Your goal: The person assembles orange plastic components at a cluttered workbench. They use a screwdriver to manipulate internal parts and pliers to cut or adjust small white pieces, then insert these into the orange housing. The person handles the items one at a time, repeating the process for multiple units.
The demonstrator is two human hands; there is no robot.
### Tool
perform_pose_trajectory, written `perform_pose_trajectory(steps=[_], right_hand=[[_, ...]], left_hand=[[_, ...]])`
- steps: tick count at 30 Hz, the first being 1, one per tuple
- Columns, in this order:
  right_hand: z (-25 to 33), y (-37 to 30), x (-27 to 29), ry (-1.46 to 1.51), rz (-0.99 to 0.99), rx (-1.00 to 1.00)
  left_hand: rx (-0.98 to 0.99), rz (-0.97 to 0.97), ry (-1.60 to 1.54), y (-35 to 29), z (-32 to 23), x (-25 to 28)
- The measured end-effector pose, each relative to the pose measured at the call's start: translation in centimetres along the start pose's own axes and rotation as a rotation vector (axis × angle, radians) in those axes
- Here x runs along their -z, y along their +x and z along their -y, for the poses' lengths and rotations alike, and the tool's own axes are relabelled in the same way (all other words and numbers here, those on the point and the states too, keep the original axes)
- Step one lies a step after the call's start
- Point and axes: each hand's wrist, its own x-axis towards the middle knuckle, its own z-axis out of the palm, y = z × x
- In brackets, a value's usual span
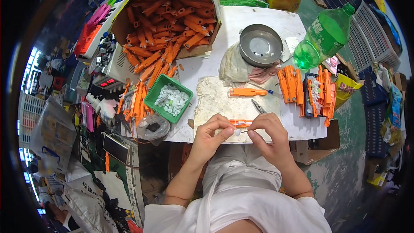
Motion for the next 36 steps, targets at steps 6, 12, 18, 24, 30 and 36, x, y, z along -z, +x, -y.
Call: perform_pose_trajectory(steps=[6,12,18,24,30,36], right_hand=[[-0.3,-0.4,0.0,0.0,-0.006,-0.004],[-0.4,-0.4,-0.2,-0.061,-0.035,0.019],[-0.5,-0.4,-0.3,-0.029,-0.037,0.006],[-0.5,-0.5,-0.5,-0.055,-0.04,0.016],[-1.0,-0.6,-1.2,-0.142,-0.046,0.111],[-1.9,-0.6,-0.6,0.256,0.132,-0.3]], left_hand=[[-0.01,-0.006,0.024,0.0,0.4,-0.4],[0.017,-0.045,-0.025,-0.1,0.8,-0.8],[0.038,-0.062,-0.049,-0.1,1.0,-1.1],[0.061,-0.063,-0.071,-0.3,1.0,-1.1],[0.135,-0.009,-0.195,-0.4,1.9,-1.3],[0.305,0.084,-0.376,-1.0,2.8,-0.8]])
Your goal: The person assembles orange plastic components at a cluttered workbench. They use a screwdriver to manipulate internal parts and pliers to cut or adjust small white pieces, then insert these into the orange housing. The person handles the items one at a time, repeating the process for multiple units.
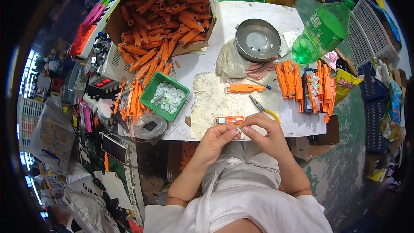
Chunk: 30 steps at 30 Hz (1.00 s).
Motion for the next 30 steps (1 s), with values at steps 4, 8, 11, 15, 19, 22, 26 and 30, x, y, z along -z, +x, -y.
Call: perform_pose_trajectory(steps=[4,8,11,15,19,22,26,30], right_hand=[[-0.2,-0.2,-0.2,-0.06,-0.033,0.077],[-0.4,-0.4,-0.8,-0.196,-0.088,0.186],[-0.1,-0.3,-1.1,-0.265,-0.156,0.241],[-0.7,-0.5,-1.2,-0.382,-0.248,0.384],[-0.8,-0.3,-1.2,-0.411,-0.219,0.396],[-1.9,0.2,-0.9,-0.384,-0.193,0.302],[-4.7,1.2,-0.5,-0.439,-0.074,0.184],[-6.1,2.0,-1.5,-0.475,0.049,0.229]], left_hand=[[0.021,-0.06,-0.073,0.0,0.2,-0.5],[-0.019,-0.065,-0.086,0.0,-0.2,-1.4],[-0.061,-0.078,-0.052,0.0,0.1,-1.3],[-0.176,-0.131,0.19,-0.1,0.4,-1.2],[-0.343,-0.195,0.515,0.0,0.9,-0.9],[-0.479,-0.28,0.775,0.2,0.8,-1.0],[-0.676,-0.391,1.361,0.4,2.1,0.8],[-0.719,-0.442,1.501,-0.1,3.6,2.1]])
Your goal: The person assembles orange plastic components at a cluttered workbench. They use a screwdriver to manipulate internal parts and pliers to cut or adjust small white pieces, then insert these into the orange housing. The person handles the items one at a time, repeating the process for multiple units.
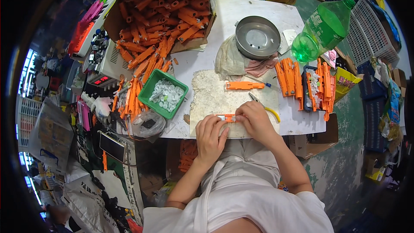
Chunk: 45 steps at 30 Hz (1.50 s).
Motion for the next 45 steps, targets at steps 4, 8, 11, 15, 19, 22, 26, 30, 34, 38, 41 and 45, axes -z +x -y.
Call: perform_pose_trajectory(steps=[4,8,11,15,19,22,26,30,34,38,41,45], right_hand=[[-0.2,0.8,-1.2,-0.061,0.041,0.046],[-0.4,1.3,-1.4,-0.153,0.11,0.093],[-0.4,1.6,-1.2,-0.128,0.16,0.056],[-0.5,1.9,-1.2,-0.071,0.174,-0.045],[-0.8,2.1,-1.2,-0.089,0.223,-0.078],[-0.8,2.4,-0.8,-0.054,0.26,-0.115],[-0.4,1.4,0.2,-0.041,0.178,-0.073],[-0.2,0.2,1.7,-0.063,0.06,-0.089],[-1.3,-0.7,3.1,-0.165,-0.062,-0.155],[-2.3,0.6,3.2,-0.279,-0.146,-0.075],[-3.1,3.5,2.1,-0.351,-0.208,0.028],[-5.4,4.7,0.3,-0.364,-0.146,0.091]], left_hand=[[0.012,0.012,0.094,-0.9,0.7,-0.2],[-0.038,0.064,0.134,-1.4,0.9,-0.5],[-0.04,0.1,0.158,-1.5,0.8,-0.6],[-0.025,0.123,0.178,-1.5,0.7,-0.8],[-0.033,0.118,0.19,-1.3,0.6,-0.9],[-0.039,0.117,0.192,-1.3,0.8,-0.8],[-0.025,0.109,0.177,-1.4,0.8,-0.9],[-0.021,0.109,0.167,-1.4,0.8,-0.9],[-0.019,0.113,0.149,-1.4,0.7,-0.8],[0.002,0.09,0.085,-1.1,0.6,-0.5],[0.046,0.036,0.003,-1.0,0.8,-0.5],[0.059,-0.012,0.0,-0.7,1.3,0.2]])
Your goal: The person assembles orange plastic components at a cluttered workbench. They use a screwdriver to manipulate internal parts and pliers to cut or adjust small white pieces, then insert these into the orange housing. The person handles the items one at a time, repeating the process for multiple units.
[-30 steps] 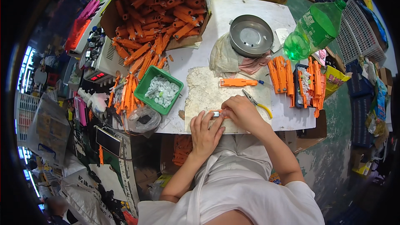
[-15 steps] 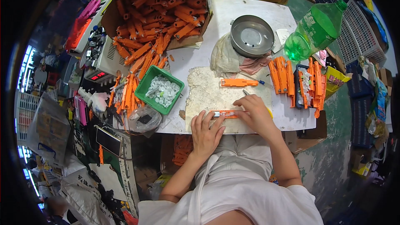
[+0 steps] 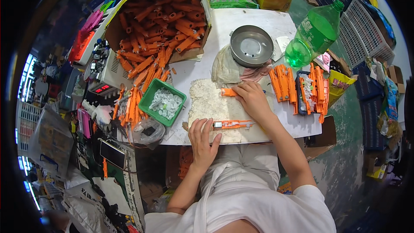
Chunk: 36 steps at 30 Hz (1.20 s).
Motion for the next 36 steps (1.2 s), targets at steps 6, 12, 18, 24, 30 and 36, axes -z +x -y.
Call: perform_pose_trajectory(steps=[6,12,18,24,30,36], right_hand=[[5.4,-3.2,4.1,0.227,0.187,0.056],[6.0,-4.5,2.9,0.097,0.196,0.113],[6.2,-4.1,2.4,0.039,0.197,0.146],[5.8,-4.4,1.9,0.172,0.207,0.037],[2.8,-2.6,3.8,0.215,0.424,-0.091],[2.4,0.5,5.4,-0.213,0.793,0.059]], left_hand=[[0.087,-0.034,0.011,0.2,1.4,1.3],[-0.029,0.075,0.061,1.5,1.8,1.1],[-0.079,0.093,0.054,2.8,1.5,1.3],[-0.118,0.127,0.047,3.1,1.9,0.4],[-0.128,0.18,0.059,3.7,1.5,0.8],[-0.165,0.256,0.083,4.3,1.6,1.1]])
